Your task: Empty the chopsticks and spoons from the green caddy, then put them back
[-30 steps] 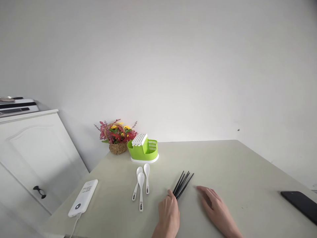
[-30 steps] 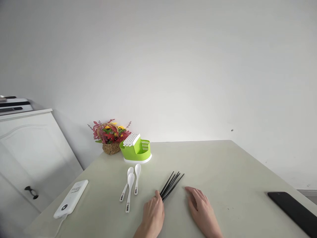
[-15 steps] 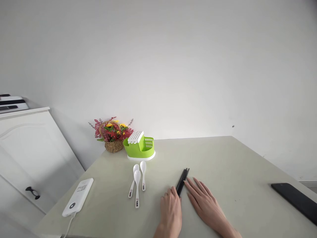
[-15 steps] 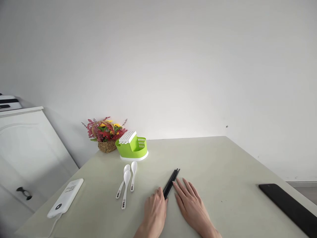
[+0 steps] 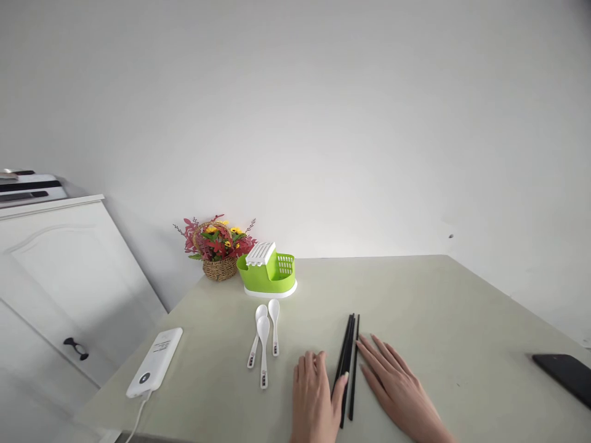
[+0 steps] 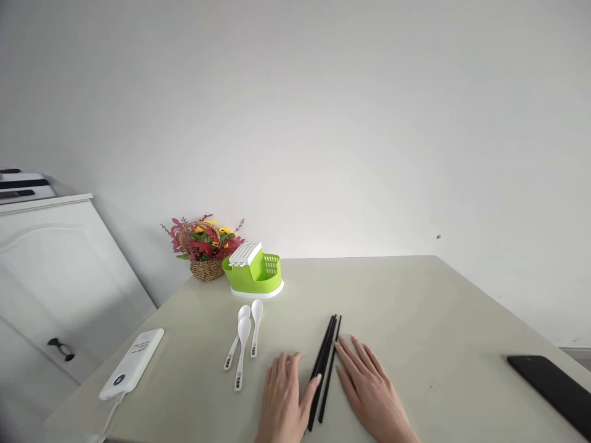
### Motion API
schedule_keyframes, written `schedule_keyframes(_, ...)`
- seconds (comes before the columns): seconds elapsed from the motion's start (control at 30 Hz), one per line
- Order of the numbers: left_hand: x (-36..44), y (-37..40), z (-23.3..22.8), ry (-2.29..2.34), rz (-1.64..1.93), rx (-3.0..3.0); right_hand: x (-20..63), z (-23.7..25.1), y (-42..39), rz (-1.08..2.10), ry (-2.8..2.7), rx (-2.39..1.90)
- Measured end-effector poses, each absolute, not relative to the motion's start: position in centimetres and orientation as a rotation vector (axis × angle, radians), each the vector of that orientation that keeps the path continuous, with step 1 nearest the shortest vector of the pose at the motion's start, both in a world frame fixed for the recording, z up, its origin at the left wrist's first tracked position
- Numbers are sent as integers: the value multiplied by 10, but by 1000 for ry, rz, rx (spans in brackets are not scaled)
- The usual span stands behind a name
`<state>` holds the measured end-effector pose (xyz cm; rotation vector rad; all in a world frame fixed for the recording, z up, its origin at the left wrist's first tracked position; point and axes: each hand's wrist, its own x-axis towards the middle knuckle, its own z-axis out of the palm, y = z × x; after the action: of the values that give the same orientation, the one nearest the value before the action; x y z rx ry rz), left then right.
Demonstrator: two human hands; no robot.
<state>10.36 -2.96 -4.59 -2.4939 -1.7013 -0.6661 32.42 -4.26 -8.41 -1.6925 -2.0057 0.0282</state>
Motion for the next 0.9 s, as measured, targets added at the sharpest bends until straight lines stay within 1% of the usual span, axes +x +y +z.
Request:
schedule_keyframes(0.13,63,-19,-23,-1738,-891,-2333,318,-79,-56,121,-1940,-1764)
schedule_keyframes(0.23,29,-11,-17,-1795,-977,-2142,315,-79,-70,144,-1911,-1799)
schedule_keyframes(0.37,-4,-3,-31,-1945,-956,-1954,317,-86,-77,126,-1905,-1807)
schedule_keyframes(0.5,-14,8,-47,-2026,-989,-1993,321,-91,-75,137,-1905,-1786)
schedule_keyframes(0.63,-9,23,-52,-1982,-907,-2029,323,-93,-74,145,-1895,-1806)
schedule_keyframes(0.9,-2,41,-47,-1883,-688,-1922,323,-92,-74,122,-1914,-1797)
